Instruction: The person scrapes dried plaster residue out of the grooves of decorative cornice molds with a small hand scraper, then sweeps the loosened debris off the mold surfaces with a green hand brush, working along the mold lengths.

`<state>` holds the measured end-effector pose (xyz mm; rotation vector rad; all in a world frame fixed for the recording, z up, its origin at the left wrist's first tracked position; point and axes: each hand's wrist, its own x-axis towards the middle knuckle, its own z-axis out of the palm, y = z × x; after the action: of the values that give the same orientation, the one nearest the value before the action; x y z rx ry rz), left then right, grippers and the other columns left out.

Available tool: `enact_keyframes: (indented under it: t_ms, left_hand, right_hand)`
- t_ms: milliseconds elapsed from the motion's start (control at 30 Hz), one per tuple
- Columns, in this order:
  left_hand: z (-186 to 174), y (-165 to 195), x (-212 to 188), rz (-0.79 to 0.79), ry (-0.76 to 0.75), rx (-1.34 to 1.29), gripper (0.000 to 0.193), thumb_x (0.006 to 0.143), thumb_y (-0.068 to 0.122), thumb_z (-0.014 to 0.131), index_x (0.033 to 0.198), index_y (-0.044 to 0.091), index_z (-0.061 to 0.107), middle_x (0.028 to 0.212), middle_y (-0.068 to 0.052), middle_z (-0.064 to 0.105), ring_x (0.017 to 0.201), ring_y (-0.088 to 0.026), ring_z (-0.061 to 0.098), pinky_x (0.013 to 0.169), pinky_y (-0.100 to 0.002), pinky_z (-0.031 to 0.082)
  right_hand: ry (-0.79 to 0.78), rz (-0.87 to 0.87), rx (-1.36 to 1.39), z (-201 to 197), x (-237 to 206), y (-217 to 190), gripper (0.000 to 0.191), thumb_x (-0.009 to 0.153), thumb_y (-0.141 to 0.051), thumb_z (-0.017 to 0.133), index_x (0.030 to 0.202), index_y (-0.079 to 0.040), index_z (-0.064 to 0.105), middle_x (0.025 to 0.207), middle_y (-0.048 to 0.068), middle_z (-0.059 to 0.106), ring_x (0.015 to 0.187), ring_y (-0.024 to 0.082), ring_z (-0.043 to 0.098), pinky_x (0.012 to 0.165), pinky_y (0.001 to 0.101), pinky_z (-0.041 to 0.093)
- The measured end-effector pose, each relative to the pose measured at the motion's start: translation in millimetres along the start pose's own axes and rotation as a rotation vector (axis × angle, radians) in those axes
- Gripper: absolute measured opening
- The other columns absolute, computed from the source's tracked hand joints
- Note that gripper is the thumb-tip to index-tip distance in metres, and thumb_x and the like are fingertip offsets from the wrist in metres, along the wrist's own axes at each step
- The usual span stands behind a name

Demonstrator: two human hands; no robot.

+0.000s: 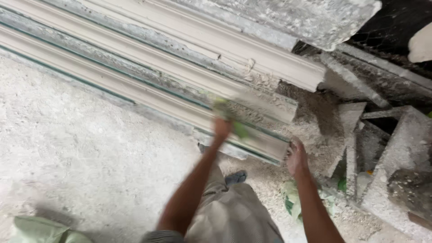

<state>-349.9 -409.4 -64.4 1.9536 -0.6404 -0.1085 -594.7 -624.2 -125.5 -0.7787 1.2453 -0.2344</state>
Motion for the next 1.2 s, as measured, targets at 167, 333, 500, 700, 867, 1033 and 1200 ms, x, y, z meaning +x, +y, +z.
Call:
enact_keyframes:
  t_ms: [167,333,500,700,867,1033,1200]
  left_hand:
    - [29.3,-5.9,7.9,-0.49,-0.594,-0.86,0.061,0.09,0.005,0.064,0.147,0.002,0.043,0.134,-0.025,0.059,0.103,-0.036,0.07,0.074,-0.055,0.065]
    - [-203.2,-94.0,132.5,-0.121,-0.118,-0.59,0.073,0.108,0.047,0.048,0.167,0.017,0.019,0.165,-0.019,0.029,0.143,-0.038,0.047,0.098,-0.054,0.063]
    - [-210.9,-124.5,131.5,-0.228,0.232,-0.424,0.062,0.109,0.039,0.056,0.159,0.013,0.029,0.116,-0.018,0.061,0.095,-0.03,0.067,0.078,-0.048,0.062]
    - [54.3,-25.0,-12.2,0.07,-0.181,-0.28,0.092,0.099,0.011,0.064,0.161,0.0,-0.003,0.153,-0.049,0.024,0.12,-0.049,0.055,0.08,-0.047,0.066]
    - [19.2,-17.3,5.3,-0.329,-0.595,-0.768,0.082,0.098,0.013,0.056,0.16,0.018,0.003,0.144,-0.032,0.042,0.112,-0.043,0.065,0.069,-0.046,0.065]
    - [-161.7,-116.5,121.2,-0.01,-0.128,-0.962,0.068,0.109,0.03,0.056,0.164,0.022,0.016,0.153,-0.015,0.039,0.136,-0.034,0.049,0.099,-0.051,0.064]
    - [-126.6,-122.9,101.7,0.043,0.221,-0.24,0.068,0.113,0.04,0.043,0.171,0.018,0.014,0.175,-0.019,0.026,0.155,-0.037,0.039,0.124,-0.053,0.047]
  right_hand:
    - [0.011,-0.203,-0.173,27.5,16.9,-0.9,0.074,0.097,-0.053,0.053,0.153,-0.007,0.042,0.15,0.018,0.044,0.132,0.034,0.048,0.113,0.0582,0.036]
    - [0.209,-0.337,-0.34,33.8,23.0,7.3,0.07,0.103,-0.058,0.048,0.152,-0.01,0.036,0.15,0.008,0.044,0.135,0.031,0.038,0.112,0.0562,0.031]
    - [0.194,-0.383,-0.318,40.5,25.8,10.4,0.063,0.101,-0.05,0.04,0.147,-0.009,0.053,0.137,0.013,0.06,0.132,0.03,0.052,0.118,0.0538,0.026]
    - [0.199,-0.246,-0.271,39.0,22.0,6.7,0.064,0.104,-0.055,0.031,0.147,-0.012,0.051,0.139,0.013,0.062,0.129,0.031,0.047,0.118,0.0513,0.027]
    - [0.236,-0.468,-0.503,39.0,19.4,4.5,0.074,0.109,-0.063,0.029,0.15,-0.005,0.051,0.157,0.019,0.036,0.143,0.034,0.033,0.112,0.0449,0.029]
    - [0.435,-0.385,-0.562,43.7,23.1,8.6,0.071,0.107,-0.059,0.022,0.143,-0.007,0.056,0.134,0.019,0.067,0.124,0.032,0.061,0.104,0.0396,0.043]
    - [0.486,-0.351,-0.58,47.2,25.9,10.5,0.067,0.107,-0.054,0.023,0.14,-0.01,0.061,0.128,0.015,0.071,0.108,0.031,0.063,0.096,0.0406,0.046]
